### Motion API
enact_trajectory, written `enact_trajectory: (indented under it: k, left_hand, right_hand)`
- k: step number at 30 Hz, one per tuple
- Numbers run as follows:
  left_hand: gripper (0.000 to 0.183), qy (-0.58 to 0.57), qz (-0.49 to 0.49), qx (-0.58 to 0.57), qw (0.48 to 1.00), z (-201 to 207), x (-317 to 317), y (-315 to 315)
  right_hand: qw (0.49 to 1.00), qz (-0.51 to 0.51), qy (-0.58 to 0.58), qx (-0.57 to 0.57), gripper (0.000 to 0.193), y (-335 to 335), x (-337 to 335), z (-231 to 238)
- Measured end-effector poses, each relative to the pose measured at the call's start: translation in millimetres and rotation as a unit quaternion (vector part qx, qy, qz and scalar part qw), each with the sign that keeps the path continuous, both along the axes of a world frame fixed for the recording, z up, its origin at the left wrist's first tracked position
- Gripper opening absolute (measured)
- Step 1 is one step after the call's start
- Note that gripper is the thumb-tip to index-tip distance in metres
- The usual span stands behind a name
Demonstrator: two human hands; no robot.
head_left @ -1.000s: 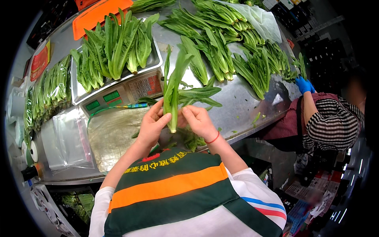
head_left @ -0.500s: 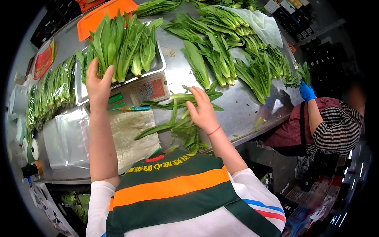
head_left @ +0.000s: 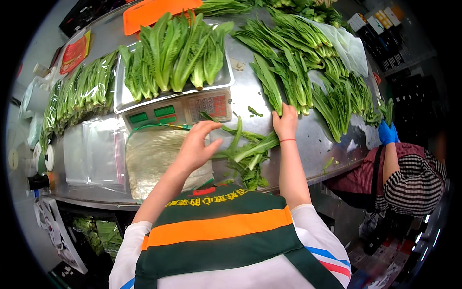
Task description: The person selects bunches of leafy green vegetables from a metal table, trims the stems by hand, and places them onto a digital scale. The person then wraps the weighed vegetables in clear plastic bags and sets them aside.
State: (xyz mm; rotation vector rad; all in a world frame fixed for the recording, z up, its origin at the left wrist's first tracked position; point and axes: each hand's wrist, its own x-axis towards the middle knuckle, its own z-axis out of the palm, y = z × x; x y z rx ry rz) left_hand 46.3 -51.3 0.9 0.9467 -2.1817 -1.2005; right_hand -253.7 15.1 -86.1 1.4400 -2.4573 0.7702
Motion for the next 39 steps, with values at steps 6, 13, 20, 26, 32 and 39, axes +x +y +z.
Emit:
enact_trajectory:
  k: [6,13,20,26,32,39]
  left_hand:
    - [0.033,0.026,0.000,0.045,0.999,10.2,-0.8,-1.4]
    - [0.044,0.105,-0.027,0.202,0.973,1.6,-23.1,13.5]
    - [0.036,0.169,-0.008,0.331,0.928,1.1,-28.9,21.7]
    - [0.037,0.218,0.023,0.344,0.913,3.1,-23.4,22.4]
    - [0.035,0.195,0.016,0.288,0.937,0.0,-24.4,24.4]
    - [0.031,0.176,-0.016,0.303,0.936,1.0,-24.4,26.7]
  right_hand:
    - [0.879,0.007,-0.462,-0.118,0.031,16.7,-2.7,24.7]
    - [0.693,0.209,-0.685,-0.079,0.040,45.0,69.3,91.0]
    - [0.735,0.259,-0.625,0.054,0.033,42.4,107.2,86.8]
    - [0.718,0.194,-0.667,0.055,0.026,43.4,119.7,98.5]
    - [0.806,0.258,-0.532,-0.037,0.029,41.6,118.6,79.9]
    - [0.801,0.232,-0.552,0.013,0.026,43.4,110.5,81.4]
